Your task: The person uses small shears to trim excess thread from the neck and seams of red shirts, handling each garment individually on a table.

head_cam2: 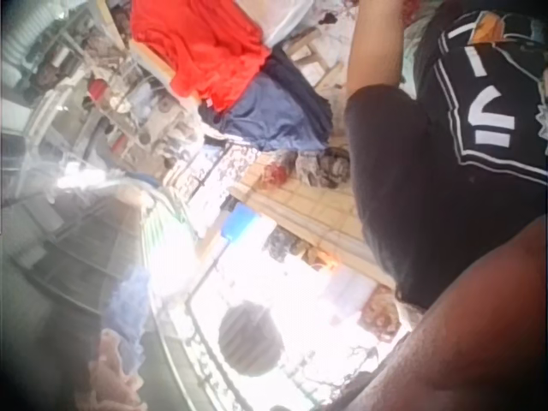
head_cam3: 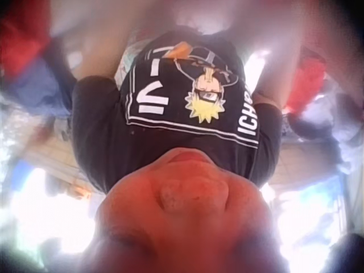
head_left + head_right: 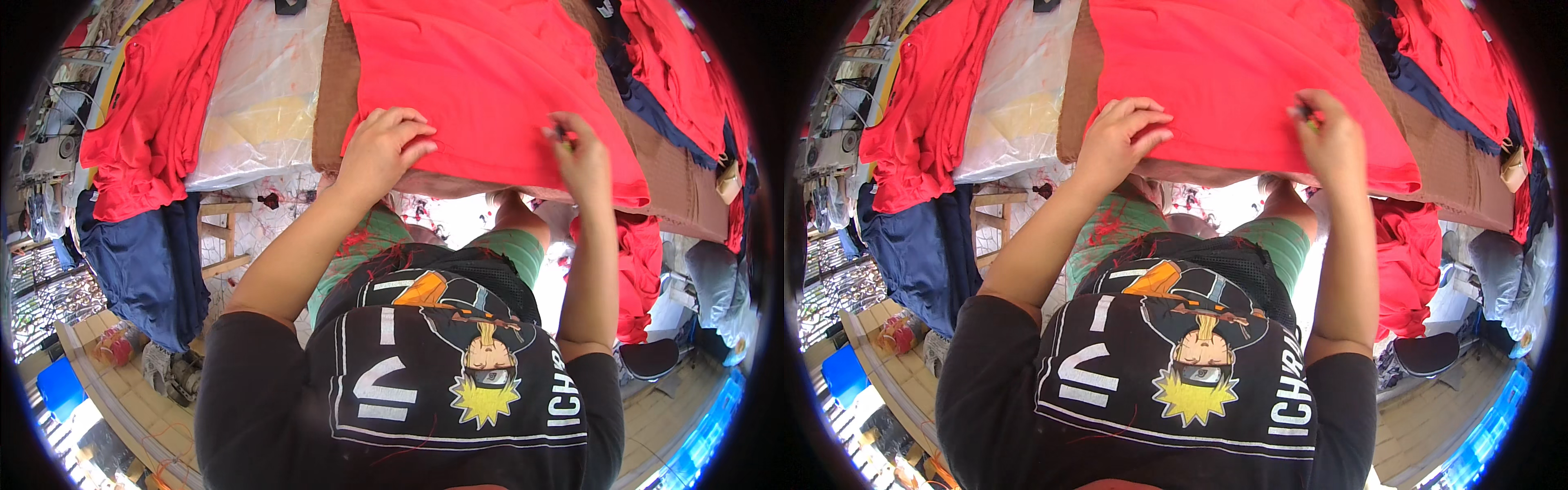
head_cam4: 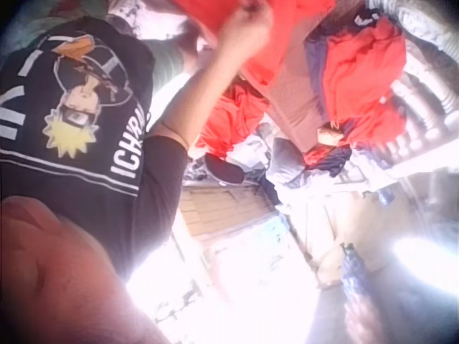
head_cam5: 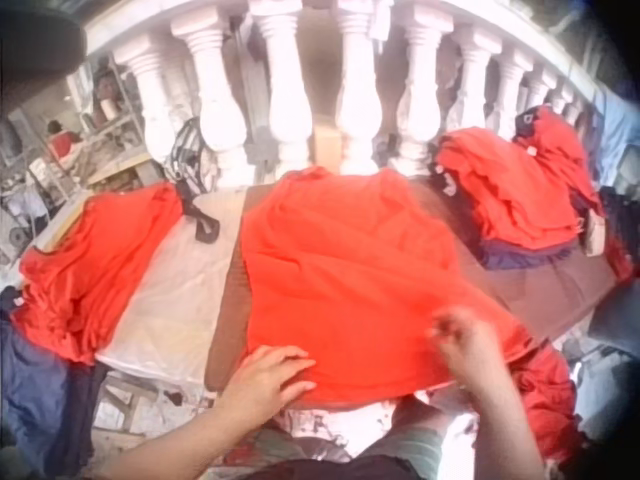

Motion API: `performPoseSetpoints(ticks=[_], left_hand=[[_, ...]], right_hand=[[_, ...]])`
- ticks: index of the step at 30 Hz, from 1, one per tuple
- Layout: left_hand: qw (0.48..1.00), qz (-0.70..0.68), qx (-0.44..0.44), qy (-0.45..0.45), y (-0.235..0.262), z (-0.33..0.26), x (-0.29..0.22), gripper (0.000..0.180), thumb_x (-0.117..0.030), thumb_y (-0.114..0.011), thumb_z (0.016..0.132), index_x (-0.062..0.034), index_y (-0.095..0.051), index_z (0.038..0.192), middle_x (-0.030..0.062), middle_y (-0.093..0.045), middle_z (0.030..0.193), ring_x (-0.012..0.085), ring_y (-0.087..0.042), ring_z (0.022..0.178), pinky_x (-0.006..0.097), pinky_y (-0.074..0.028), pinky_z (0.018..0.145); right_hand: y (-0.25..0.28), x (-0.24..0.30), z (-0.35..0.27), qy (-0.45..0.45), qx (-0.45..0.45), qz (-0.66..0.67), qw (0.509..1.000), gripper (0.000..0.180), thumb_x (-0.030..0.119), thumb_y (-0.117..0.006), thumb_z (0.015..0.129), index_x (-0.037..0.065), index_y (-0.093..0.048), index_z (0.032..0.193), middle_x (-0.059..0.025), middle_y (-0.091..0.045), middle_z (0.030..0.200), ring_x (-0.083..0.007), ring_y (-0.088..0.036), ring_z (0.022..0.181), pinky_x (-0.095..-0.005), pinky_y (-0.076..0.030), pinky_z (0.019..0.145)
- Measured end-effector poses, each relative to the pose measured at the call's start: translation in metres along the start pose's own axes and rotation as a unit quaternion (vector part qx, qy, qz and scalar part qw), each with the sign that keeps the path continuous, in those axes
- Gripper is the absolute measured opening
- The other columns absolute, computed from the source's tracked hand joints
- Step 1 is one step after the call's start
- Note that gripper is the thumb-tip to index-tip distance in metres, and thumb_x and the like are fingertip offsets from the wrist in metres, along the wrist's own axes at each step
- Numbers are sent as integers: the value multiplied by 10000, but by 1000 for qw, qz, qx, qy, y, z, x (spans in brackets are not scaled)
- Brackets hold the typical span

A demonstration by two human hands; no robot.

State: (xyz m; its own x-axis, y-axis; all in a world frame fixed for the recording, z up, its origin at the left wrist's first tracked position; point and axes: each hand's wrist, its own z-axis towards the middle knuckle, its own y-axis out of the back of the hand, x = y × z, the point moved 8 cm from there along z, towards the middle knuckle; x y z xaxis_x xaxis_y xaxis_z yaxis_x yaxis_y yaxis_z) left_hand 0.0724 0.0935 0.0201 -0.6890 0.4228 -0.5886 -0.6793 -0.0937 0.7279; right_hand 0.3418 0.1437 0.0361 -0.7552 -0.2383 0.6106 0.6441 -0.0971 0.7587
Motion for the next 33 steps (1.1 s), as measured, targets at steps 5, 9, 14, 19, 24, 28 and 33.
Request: performPoseSetpoints(ticks=[5,9,14,19,24,28,33], left_hand=[[959,14,272,82,17,-17,10,202,-232,-672,841,-42,-703,901,113,-669,946,266,-634,874,363,-493,789],[833,182,476,216,66,-36,6,280,-298,-674,840,-47,-698,961,173,-666,929,314,-646,817,398,-503,747],[995,76,26,63,39,15,7,281,-258,-711,818,-64,-689,1020,133,-651,1023,308,-600,955,396,-469,860],[989,73,-72,108,11,19,31,224,-234,-728,804,-51,-706,932,97,-640,1053,284,-580,996,384,-452,893],[973,-47,220,43,28,17,32,178,-207,-732,803,-45,-711,874,83,-654,980,231,-594,950,338,-471,831],[925,-76,346,139,52,-5,16,189,-206,-738,806,-36,-700,877,85,-665,913,190,-618,820,306,-493,738],[981,-23,45,187,41,6,23,208,-192,-743,803,-14,-685,893,103,-669,924,192,-643,752,301,-508,689]], right_hand=[[-23,-1,-6,-32,12,3,999,253,189,-707,829,24,-652,1014,-162,-676,968,-294,-664,904,-358,-508,781],[-12,4,-6,-80,8,17,997,341,241,-730,820,43,-632,1080,-164,-678,955,-285,-667,887,-362,-511,781],[-51,52,-1,-5,44,88,995,413,279,-734,819,58,-597,1140,-165,-679,939,-289,-673,866,-369,-521,754],[-66,57,-11,-1,52,67,996,334,235,-710,829,50,-622,1093,-156,-677,934,-291,-670,849,-369,-521,747],[-66,51,-10,-33,86,65,994,298,216,-698,838,48,-634,1076,-146,-681,915,-279,-672,852,-366,-521,752],[-66,61,-10,-42,96,93,990,294,213,-701,836,43,-638,1068,-154,-686,908,-274,-678,858,-365,-521,747],[-101,93,-12,17,122,149,981,265,214,-715,823,29,-657,1003,-161,-688,894,-299,-679,811,-369,-525,709]])
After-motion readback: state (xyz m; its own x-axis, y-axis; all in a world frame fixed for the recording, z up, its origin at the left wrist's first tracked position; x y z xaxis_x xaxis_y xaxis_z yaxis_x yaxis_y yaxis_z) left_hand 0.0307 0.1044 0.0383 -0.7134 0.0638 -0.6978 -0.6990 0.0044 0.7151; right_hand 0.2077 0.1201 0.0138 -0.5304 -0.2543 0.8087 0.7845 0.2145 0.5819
